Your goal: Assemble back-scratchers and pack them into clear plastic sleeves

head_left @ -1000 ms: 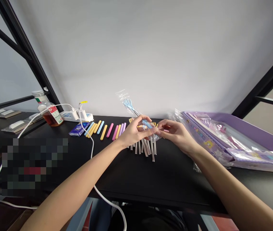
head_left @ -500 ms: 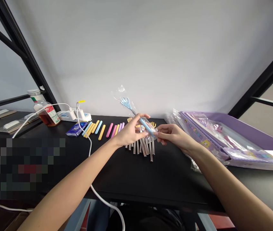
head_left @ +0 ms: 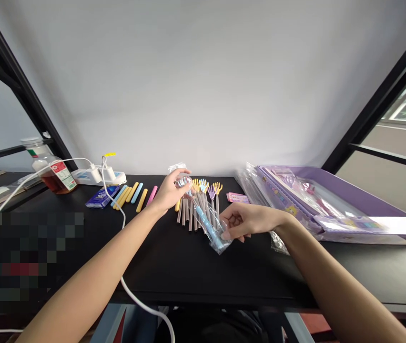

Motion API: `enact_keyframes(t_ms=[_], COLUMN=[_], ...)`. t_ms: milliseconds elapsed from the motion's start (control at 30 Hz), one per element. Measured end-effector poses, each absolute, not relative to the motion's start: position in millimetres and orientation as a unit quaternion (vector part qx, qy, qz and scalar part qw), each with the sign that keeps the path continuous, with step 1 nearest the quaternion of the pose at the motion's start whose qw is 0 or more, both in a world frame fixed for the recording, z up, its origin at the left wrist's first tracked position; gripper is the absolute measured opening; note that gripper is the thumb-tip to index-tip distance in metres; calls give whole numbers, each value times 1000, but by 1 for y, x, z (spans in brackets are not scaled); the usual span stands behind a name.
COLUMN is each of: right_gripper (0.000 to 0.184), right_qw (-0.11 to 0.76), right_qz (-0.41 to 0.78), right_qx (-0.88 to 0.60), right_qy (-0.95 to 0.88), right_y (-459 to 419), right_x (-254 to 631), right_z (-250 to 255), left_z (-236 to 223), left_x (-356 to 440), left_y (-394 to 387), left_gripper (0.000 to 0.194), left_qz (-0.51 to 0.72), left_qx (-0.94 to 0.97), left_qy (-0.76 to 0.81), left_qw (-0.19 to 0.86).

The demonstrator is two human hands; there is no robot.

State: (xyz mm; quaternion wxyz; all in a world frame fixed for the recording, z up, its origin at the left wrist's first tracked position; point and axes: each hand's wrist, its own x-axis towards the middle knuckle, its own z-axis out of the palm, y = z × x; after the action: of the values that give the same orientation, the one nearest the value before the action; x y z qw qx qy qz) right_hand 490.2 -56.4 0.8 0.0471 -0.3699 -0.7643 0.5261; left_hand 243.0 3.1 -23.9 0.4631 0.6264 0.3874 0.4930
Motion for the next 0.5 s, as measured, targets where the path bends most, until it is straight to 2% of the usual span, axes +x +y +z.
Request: enact_keyframes(t_ms=[67,100,167,233,333,500], right_gripper=[34,33,29,22,12,36], right_qw=[60,103,226,300,255,165], right_qz=[498,464,323,147,26,1], right_qx=[-384,-411,-507,-602,-650,-598], right_qy=[-775,-778,-767,-725,-715,-785], right_y=[-54,-51,-45,-37,-30,-27], right_x=[496,499,505,511,520,531], right_z=[3,3,1,-5,-15,-26], left_z=[-27,-28,-30,-32,-37,-43], left_x=[247,249,253,256,258,258], left_y=[0,-1,-4,-6,-6,-7], left_gripper=[29,28,28,30,36,38], left_qz=[464,450,426,412,383,328], left_qx=[653,669,703,739,789,834], left_qy=[381,380,379,375,354,356], left_qw=[462,454,425,380,325,265])
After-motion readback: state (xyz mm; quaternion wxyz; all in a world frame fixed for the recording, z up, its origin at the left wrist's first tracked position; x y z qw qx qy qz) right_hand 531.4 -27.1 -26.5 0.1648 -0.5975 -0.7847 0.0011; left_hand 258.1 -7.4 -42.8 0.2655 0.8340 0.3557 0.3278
